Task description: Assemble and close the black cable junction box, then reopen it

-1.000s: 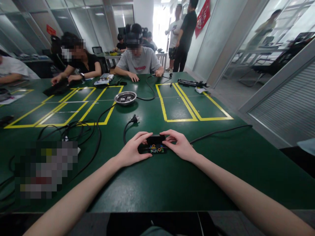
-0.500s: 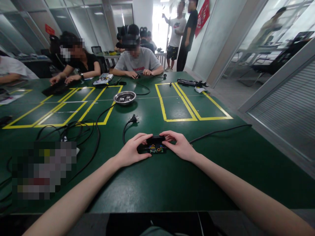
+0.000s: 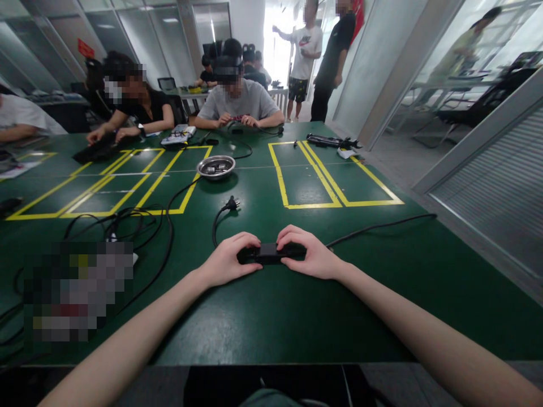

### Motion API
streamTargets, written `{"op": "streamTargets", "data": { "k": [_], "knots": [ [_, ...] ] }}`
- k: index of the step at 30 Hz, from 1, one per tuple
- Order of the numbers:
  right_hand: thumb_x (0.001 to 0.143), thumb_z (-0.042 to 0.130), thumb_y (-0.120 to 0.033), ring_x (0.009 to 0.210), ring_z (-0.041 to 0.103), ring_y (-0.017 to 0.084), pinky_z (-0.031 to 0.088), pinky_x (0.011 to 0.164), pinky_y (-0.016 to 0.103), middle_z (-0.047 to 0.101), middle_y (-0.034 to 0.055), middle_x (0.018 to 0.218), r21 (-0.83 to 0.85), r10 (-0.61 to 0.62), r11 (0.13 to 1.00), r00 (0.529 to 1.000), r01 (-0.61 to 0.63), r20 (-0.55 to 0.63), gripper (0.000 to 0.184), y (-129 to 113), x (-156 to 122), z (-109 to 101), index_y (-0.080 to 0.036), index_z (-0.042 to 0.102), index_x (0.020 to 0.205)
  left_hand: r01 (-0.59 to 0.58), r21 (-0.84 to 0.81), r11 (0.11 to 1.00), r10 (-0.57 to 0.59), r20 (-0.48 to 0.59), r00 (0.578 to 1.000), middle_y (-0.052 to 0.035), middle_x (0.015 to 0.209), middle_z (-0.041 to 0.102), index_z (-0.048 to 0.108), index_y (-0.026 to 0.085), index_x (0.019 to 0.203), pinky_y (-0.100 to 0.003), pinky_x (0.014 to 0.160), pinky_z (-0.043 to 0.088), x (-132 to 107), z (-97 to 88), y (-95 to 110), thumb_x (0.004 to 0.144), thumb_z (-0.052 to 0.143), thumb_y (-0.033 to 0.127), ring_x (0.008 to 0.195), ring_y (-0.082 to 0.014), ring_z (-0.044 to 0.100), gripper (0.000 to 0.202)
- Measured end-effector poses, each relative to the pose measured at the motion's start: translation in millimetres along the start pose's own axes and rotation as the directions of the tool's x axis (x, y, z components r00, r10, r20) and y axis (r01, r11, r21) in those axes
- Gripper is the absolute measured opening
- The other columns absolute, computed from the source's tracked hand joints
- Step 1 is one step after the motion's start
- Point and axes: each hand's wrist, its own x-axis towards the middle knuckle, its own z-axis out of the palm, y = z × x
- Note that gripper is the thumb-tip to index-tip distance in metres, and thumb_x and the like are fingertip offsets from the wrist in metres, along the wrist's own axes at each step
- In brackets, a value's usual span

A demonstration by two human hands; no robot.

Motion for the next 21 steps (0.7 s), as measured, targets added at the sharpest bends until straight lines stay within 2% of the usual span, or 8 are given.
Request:
{"op": "streamTargets", "data": {
  "k": [3,6,9,18,21],
  "knots": [
    [0.083,0.067,-0.014,0.101,0.067,0.021,0.056,0.092,0.039,0.064,0.0085,0.110,-0.036,-0.014,0.999,0.999,0.015,0.041,0.018,-1,-1,0,-0.021,0.068,0.100,0.019,0.034,0.999,-0.020,0.021,1.000,-0.0068,0.111,0.076,0.067,0.019,0.111,-0.036,0.092,0.059,-1,0.1,0,0.085,0.081,0.027,0.100,-0.0216,0.073,0.031],
    [0.080,0.068,-0.013,0.109,0.066,0.024,0.056,0.096,0.041,0.066,0.0111,0.119,-0.082,-0.037,0.996,0.996,0.044,0.085,0.036,0,-2,1,-0.021,0.067,0.116,0.031,0.061,0.998,-0.032,0.014,0.999,-0.0053,0.105,0.077,0.067,0.020,0.109,-0.035,0.089,0.059,-1,0.1,0,0.085,0.080,0.029,0.096,-0.0215,0.074,0.028],
    [0.077,0.067,-0.011,0.107,0.066,0.025,0.056,0.095,0.042,0.069,0.0103,0.117,-0.153,-0.027,0.987,0.993,0.044,0.113,0.047,0,-2,4,-0.021,0.066,0.123,0.021,0.059,0.998,-0.021,0.004,1.000,-0.0059,0.105,0.076,0.066,0.019,0.106,-0.035,0.087,0.058,-2,0.3,2,0.085,0.079,0.030,0.094,-0.0215,0.074,0.026],
    [0.070,0.066,-0.007,0.106,0.064,0.026,0.057,0.092,0.042,0.068,0.0130,0.116,-0.293,-0.031,0.953,0.984,0.083,0.176,0.061,-2,0,10,-0.016,0.062,0.130,0.005,0.055,0.998,-0.006,0.032,0.999,-0.0066,0.103,0.074,0.063,0.019,0.110,-0.034,0.084,0.057,-1,1.6,6,0.090,0.070,0.033,0.091,-0.0208,0.071,0.025],
    [0.075,0.063,-0.004,0.103,0.064,0.026,0.056,0.090,0.041,0.069,0.0127,0.111,-0.342,-0.039,0.934,0.982,0.101,0.185,0.054,0,1,11,-0.015,0.062,0.128,0.006,0.051,0.999,-0.007,0.033,0.999,-0.0063,0.102,0.073,0.063,0.019,0.111,-0.033,0.083,0.057,0,2.7,8,0.090,0.069,0.033,0.090,-0.0202,0.070,0.026]
  ]
}}
